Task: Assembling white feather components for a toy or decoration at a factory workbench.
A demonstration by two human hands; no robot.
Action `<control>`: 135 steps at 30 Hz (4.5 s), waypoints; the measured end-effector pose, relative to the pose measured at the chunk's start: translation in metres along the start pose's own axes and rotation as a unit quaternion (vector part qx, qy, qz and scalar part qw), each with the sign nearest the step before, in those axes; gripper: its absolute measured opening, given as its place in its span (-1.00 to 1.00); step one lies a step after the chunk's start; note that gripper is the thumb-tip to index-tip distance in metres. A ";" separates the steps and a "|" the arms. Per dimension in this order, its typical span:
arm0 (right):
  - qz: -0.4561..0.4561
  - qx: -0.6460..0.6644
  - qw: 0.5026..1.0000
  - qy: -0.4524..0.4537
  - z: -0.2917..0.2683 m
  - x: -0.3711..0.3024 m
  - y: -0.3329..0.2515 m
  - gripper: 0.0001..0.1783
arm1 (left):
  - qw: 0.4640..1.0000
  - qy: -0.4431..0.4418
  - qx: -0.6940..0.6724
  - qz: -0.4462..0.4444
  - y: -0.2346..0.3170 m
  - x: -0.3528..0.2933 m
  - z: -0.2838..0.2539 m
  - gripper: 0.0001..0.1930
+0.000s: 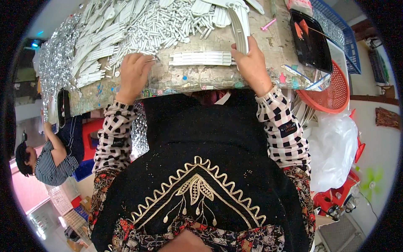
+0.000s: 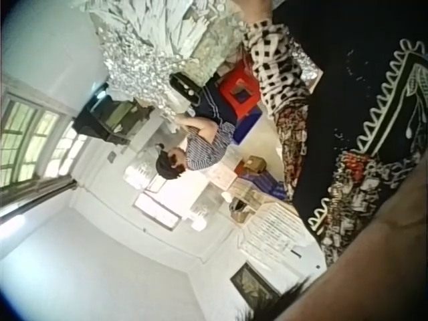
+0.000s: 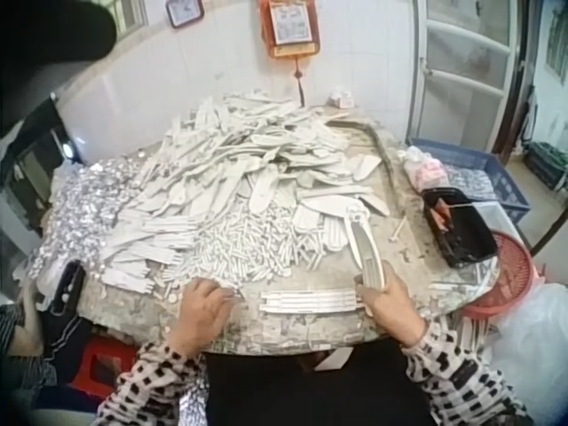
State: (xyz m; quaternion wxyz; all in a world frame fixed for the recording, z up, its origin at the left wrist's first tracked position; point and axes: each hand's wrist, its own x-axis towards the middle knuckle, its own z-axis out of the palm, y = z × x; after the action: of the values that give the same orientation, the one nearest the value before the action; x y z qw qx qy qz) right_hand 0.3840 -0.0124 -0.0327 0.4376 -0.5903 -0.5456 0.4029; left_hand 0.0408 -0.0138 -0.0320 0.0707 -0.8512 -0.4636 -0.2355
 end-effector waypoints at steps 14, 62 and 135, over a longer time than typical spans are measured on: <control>0.031 0.011 0.992 -0.119 0.000 -0.015 -0.006 -0.59 | 0.995 -0.021 -0.097 -0.016 0.049 0.032 0.025 -0.83; -0.052 0.065 0.973 -0.214 0.013 -0.056 -0.051 -0.37 | 0.334 0.030 -0.876 -0.348 0.122 0.075 0.006 -0.63; -0.319 -0.459 0.828 -0.039 0.054 0.084 -0.030 -0.73 | 0.906 -0.205 -0.302 -0.216 0.090 0.055 -0.007 -0.68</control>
State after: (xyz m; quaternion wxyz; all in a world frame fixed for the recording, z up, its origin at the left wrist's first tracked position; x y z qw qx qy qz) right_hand 0.3305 0.0765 -0.0199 0.1990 -0.5002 -0.8421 -0.0334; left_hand 0.1380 -0.0249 0.0086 -0.3386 -0.7403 -0.5473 -0.1941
